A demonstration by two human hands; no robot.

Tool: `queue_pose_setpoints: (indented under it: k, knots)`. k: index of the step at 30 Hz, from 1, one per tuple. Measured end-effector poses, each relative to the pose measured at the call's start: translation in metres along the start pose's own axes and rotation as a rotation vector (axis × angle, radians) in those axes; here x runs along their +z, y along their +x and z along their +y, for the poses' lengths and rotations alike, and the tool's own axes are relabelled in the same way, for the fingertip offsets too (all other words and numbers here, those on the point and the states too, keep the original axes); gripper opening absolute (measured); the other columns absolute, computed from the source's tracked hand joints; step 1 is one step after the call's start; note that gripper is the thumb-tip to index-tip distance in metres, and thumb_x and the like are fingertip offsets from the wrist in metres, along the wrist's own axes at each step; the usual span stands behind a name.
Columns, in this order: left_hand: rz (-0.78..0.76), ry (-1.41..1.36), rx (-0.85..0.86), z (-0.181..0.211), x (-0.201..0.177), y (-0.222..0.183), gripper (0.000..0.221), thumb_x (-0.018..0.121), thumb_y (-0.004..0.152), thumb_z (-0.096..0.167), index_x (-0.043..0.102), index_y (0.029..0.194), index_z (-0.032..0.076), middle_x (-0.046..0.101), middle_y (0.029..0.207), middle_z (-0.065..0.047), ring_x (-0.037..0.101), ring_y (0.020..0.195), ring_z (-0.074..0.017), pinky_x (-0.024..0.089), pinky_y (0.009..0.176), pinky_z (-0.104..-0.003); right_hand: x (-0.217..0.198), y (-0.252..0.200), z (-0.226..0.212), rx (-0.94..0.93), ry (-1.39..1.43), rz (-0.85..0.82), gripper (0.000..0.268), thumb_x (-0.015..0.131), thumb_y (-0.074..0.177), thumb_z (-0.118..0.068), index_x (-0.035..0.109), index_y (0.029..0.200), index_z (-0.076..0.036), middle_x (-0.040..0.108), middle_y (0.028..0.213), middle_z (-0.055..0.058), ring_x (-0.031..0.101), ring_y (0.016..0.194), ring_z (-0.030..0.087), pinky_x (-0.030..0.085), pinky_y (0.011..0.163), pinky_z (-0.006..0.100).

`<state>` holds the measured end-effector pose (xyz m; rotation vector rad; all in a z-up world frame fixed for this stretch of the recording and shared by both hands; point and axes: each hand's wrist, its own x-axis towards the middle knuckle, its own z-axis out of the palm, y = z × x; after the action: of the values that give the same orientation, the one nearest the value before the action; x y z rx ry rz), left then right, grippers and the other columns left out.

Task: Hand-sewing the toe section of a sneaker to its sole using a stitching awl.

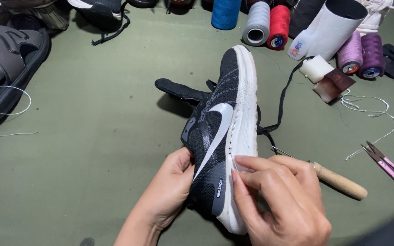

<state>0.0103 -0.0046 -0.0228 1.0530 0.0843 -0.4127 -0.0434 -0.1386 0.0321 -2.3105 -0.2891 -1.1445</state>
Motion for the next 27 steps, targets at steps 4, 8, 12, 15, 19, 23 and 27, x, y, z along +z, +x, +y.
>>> queue_pose_setpoints:
  k: [4, 8, 12, 15, 19, 23, 27]
  knots:
    - [0.022, -0.02, -0.025, -0.001, 0.0, 0.0, 0.031, 0.066, 0.091, 0.006, 0.073, 0.118, -0.007, 0.079, 0.115, -0.017, 0.071, 0.095, -0.0194, 0.06, 0.086, -0.034, -0.002, -0.001, 0.004, -0.048, 0.0, -0.007, 0.022, 0.071, 0.089, 0.001, 0.064, 0.07, -0.006, 0.077, 0.084, 0.0, 0.057, 0.075, 0.021, 0.043, 0.078, 0.031]
    - [-0.013, -0.01, 0.015, -0.007, -0.004, 0.0, 0.03, 0.068, 0.089, 0.004, 0.074, 0.117, -0.006, 0.079, 0.114, -0.016, 0.071, 0.095, -0.0178, 0.06, 0.086, -0.033, -0.005, -0.004, 0.003, -0.072, -0.014, -0.05, 0.019, 0.068, 0.092, -0.005, 0.067, 0.074, -0.009, 0.078, 0.09, -0.003, 0.065, 0.082, 0.018, 0.04, 0.08, 0.031]
    - [-0.01, 0.012, -0.001, -0.004, -0.003, -0.002, 0.021, 0.071, 0.088, 0.001, 0.075, 0.107, -0.006, 0.079, 0.106, -0.014, 0.069, 0.087, -0.0155, 0.058, 0.078, -0.03, -0.005, -0.007, -0.001, -0.043, 0.018, -0.06, 0.014, 0.065, 0.094, -0.008, 0.069, 0.08, -0.008, 0.077, 0.089, -0.002, 0.065, 0.083, 0.019, 0.042, 0.082, 0.031]
    - [0.03, 0.014, -0.048, -0.002, -0.001, -0.001, 0.02, 0.07, 0.088, -0.004, 0.075, 0.106, -0.007, 0.079, 0.104, -0.014, 0.067, 0.084, -0.0152, 0.058, 0.076, -0.03, -0.004, -0.006, -0.003, -0.035, 0.077, -0.067, 0.016, 0.063, 0.094, -0.005, 0.065, 0.078, -0.004, 0.076, 0.086, 0.0, 0.063, 0.082, 0.022, 0.05, 0.081, 0.028]
    - [-0.001, 0.052, -0.035, -0.001, -0.002, 0.001, 0.016, 0.071, 0.087, -0.004, 0.075, 0.103, -0.006, 0.077, 0.098, -0.01, 0.065, 0.079, -0.0137, 0.057, 0.071, -0.029, -0.002, -0.008, -0.009, 0.026, 0.106, -0.032, 0.018, 0.063, 0.093, -0.005, 0.064, 0.076, -0.004, 0.074, 0.083, 0.001, 0.063, 0.08, 0.021, 0.051, 0.079, 0.027]
    - [0.001, 0.055, -0.052, 0.002, 0.002, 0.001, 0.024, 0.072, 0.082, -0.009, 0.075, 0.106, -0.007, 0.077, 0.102, -0.013, 0.066, 0.083, -0.0162, 0.058, 0.073, -0.032, -0.002, -0.011, -0.009, 0.051, 0.099, -0.04, 0.017, 0.062, 0.094, -0.006, 0.063, 0.077, -0.005, 0.073, 0.082, -0.001, 0.061, 0.081, 0.021, 0.051, 0.079, 0.026]
    - [-0.038, 0.083, 0.005, -0.006, -0.005, 0.005, 0.021, 0.072, 0.081, -0.01, 0.076, 0.101, -0.005, 0.076, 0.099, -0.008, 0.064, 0.082, -0.0132, 0.057, 0.073, -0.03, 0.0, -0.014, -0.006, 0.044, 0.093, -0.036, 0.018, 0.061, 0.095, -0.007, 0.061, 0.078, -0.006, 0.073, 0.082, -0.002, 0.06, 0.081, 0.021, 0.05, 0.079, 0.026]
